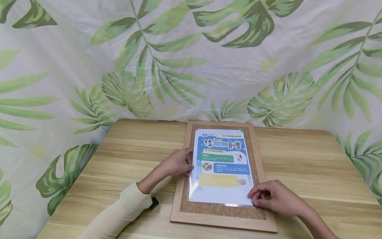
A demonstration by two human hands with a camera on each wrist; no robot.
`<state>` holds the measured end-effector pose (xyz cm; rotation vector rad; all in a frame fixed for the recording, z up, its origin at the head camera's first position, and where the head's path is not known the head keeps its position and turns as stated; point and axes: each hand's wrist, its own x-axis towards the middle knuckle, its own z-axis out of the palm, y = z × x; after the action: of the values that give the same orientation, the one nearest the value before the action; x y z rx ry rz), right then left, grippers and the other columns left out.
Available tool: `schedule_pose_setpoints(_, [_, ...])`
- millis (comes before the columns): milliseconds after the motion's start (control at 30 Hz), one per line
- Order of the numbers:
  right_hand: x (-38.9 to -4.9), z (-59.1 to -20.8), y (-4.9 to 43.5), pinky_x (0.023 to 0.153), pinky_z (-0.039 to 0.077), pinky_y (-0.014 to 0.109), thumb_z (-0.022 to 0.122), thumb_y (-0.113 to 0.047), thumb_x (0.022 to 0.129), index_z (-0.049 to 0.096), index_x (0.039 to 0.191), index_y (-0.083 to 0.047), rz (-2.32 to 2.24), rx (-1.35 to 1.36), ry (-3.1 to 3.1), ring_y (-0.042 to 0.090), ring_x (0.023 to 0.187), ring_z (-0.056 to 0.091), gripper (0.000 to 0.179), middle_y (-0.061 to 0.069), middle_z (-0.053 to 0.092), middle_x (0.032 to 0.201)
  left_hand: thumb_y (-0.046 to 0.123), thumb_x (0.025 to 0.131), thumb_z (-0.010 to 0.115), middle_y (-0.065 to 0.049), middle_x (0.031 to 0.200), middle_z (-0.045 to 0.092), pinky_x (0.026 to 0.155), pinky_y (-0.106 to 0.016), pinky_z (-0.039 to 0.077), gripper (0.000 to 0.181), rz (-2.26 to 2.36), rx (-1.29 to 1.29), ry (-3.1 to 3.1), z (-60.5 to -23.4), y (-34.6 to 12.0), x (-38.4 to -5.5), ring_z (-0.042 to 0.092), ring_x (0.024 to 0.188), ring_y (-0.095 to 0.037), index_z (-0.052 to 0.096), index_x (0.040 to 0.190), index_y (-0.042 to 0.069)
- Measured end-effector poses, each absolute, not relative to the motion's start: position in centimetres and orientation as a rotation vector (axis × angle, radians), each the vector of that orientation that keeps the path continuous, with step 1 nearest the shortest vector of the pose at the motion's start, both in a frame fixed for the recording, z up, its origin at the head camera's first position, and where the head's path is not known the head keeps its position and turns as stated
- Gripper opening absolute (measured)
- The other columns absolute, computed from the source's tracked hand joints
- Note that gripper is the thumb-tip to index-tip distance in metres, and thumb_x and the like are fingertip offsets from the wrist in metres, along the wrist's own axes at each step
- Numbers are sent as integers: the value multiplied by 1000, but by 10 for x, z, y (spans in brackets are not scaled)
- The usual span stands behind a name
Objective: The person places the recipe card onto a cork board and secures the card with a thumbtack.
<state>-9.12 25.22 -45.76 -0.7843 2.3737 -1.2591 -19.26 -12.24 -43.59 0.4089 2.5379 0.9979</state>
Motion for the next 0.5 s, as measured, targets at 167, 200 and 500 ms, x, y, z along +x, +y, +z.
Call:
schedule_pose_setpoints(167, [-91,-458,250,66,55,22,78,-9,97,80,103,-14,-1262,-810,2386,-2,78,65,9,-8,75,87,-1,96,77,-7,85,66,55,-26,55,78,994,417,2539,-438,-123,-194,69,62,-14,36,161,-11])
schedule_pose_setpoints(200, [-91,-457,249,66,55,21,78,-8,96,79,102,-14,-1263,-810,2386,-2,78,65,9,-8,75,86,-1,96,77,-7,85,65,55,-26,55,78,994,416,2539,-438,-123,-194,69,62,-14,36,161,-11])
schedule_pose_setpoints(500, [-93,-453,246,67,55,20,78,-6,94,77,98,-13,-1234,-706,2363,-2,77,65,8,-9,74,84,-1,96,77,-7,85,65,55,-26,56,77,995,423,2539,-438,-124,-194,69,62,-14,36,161,-11])
